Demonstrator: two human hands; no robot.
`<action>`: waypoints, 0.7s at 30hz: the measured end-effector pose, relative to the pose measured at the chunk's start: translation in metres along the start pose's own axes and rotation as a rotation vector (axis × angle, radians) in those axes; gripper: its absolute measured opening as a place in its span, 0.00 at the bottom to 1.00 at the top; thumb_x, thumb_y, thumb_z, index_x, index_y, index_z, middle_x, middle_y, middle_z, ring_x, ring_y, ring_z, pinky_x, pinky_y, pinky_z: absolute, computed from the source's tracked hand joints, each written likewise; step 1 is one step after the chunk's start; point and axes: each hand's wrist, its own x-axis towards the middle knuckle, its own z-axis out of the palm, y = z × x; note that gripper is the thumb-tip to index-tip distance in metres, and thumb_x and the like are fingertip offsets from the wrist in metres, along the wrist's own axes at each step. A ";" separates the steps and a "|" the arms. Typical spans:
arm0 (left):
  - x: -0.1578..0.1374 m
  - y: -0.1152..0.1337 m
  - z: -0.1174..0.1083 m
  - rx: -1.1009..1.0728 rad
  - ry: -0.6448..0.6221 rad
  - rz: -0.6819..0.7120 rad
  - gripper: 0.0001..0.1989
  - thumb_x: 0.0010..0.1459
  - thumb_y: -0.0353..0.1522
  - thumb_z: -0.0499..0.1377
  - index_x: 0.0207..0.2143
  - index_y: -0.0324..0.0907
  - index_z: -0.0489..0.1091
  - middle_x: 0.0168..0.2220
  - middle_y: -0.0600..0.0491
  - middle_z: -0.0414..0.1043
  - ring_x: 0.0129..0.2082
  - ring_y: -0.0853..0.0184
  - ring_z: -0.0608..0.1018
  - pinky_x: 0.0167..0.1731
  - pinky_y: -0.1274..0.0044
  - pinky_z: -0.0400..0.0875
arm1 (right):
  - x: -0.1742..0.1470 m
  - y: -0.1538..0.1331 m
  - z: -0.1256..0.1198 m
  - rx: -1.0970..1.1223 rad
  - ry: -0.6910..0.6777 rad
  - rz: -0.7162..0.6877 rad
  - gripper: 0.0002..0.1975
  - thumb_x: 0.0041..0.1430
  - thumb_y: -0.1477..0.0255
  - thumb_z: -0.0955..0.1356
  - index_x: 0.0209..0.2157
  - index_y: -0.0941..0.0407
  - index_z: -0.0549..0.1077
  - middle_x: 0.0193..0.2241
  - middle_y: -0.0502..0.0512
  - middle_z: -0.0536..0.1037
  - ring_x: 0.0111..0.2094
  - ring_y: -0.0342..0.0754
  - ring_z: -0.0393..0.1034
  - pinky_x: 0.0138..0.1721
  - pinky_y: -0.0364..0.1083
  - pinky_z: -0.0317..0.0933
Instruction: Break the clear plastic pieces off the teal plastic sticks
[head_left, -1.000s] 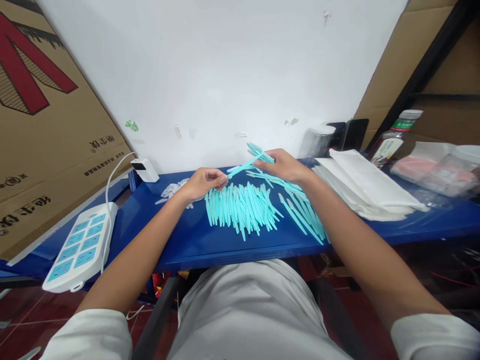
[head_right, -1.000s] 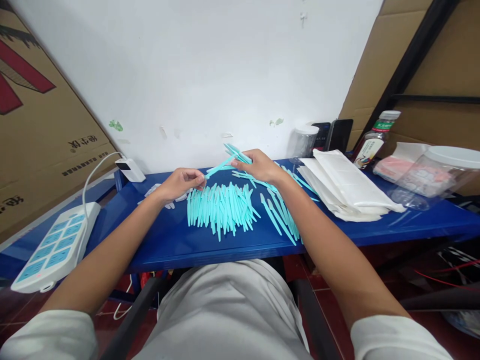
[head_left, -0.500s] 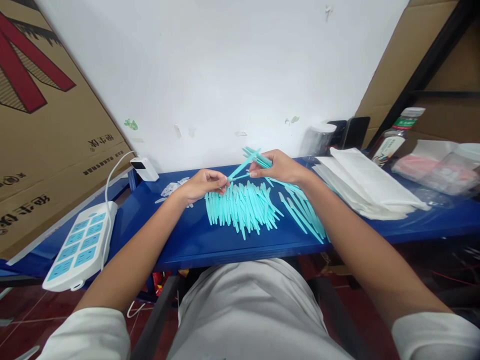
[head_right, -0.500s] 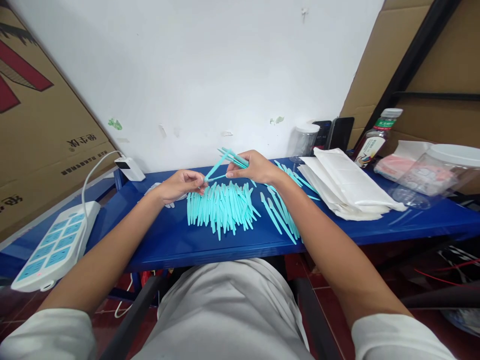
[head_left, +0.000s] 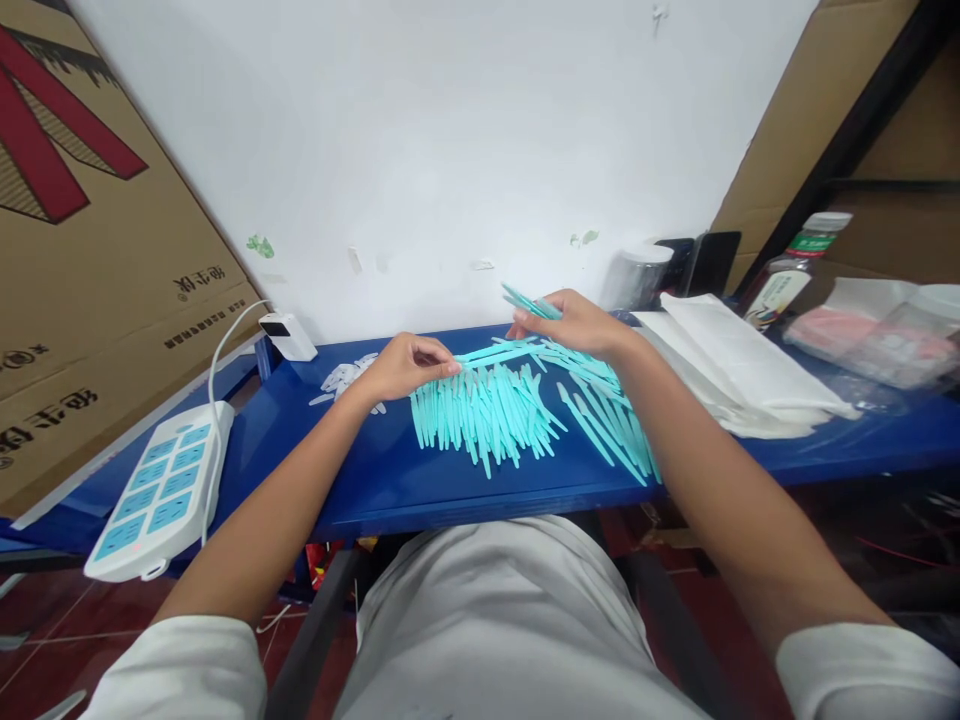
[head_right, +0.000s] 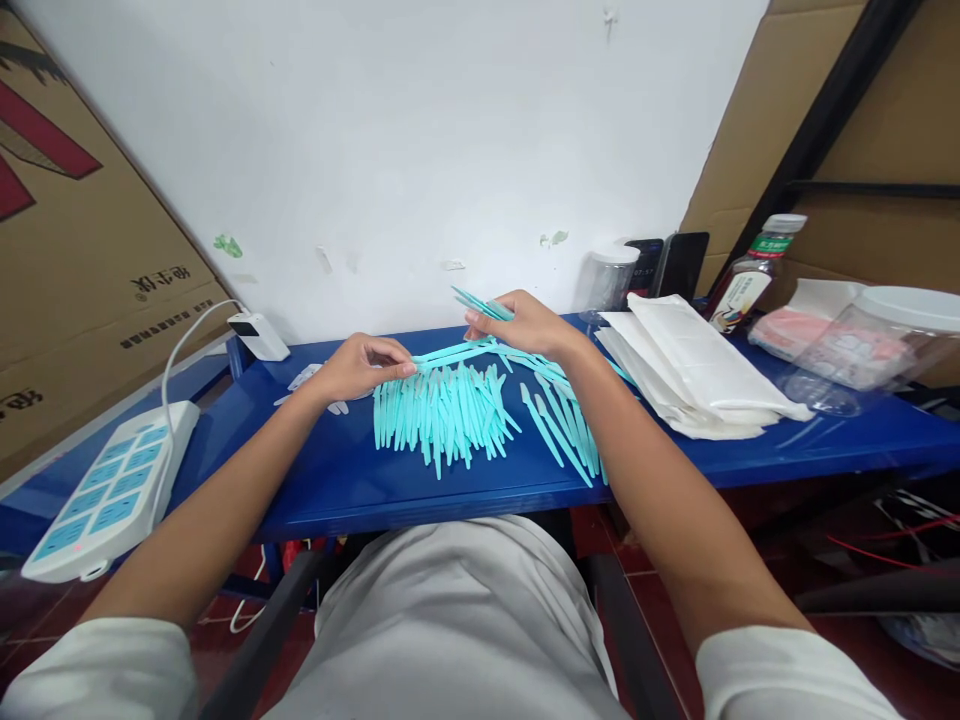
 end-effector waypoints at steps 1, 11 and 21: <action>0.000 0.001 0.000 0.026 0.017 0.019 0.16 0.57 0.46 0.69 0.34 0.42 0.83 0.37 0.47 0.82 0.35 0.64 0.80 0.34 0.74 0.75 | 0.000 0.000 -0.001 -0.016 -0.017 -0.009 0.28 0.58 0.43 0.71 0.32 0.56 0.84 0.39 0.63 0.83 0.41 0.55 0.74 0.42 0.51 0.64; 0.000 0.003 0.007 0.142 0.042 0.082 0.16 0.60 0.46 0.66 0.33 0.41 0.82 0.37 0.48 0.82 0.35 0.64 0.81 0.36 0.74 0.75 | 0.004 0.009 0.021 -0.167 -0.221 -0.173 0.26 0.55 0.49 0.75 0.21 0.56 0.71 0.23 0.49 0.67 0.26 0.44 0.56 0.29 0.46 0.48; -0.003 0.018 0.014 0.227 0.091 0.150 0.17 0.62 0.46 0.65 0.33 0.42 0.82 0.38 0.47 0.82 0.34 0.63 0.80 0.35 0.73 0.73 | 0.004 0.008 0.024 -0.219 -0.244 -0.179 0.23 0.60 0.52 0.72 0.22 0.55 0.74 0.21 0.49 0.67 0.25 0.44 0.55 0.30 0.47 0.49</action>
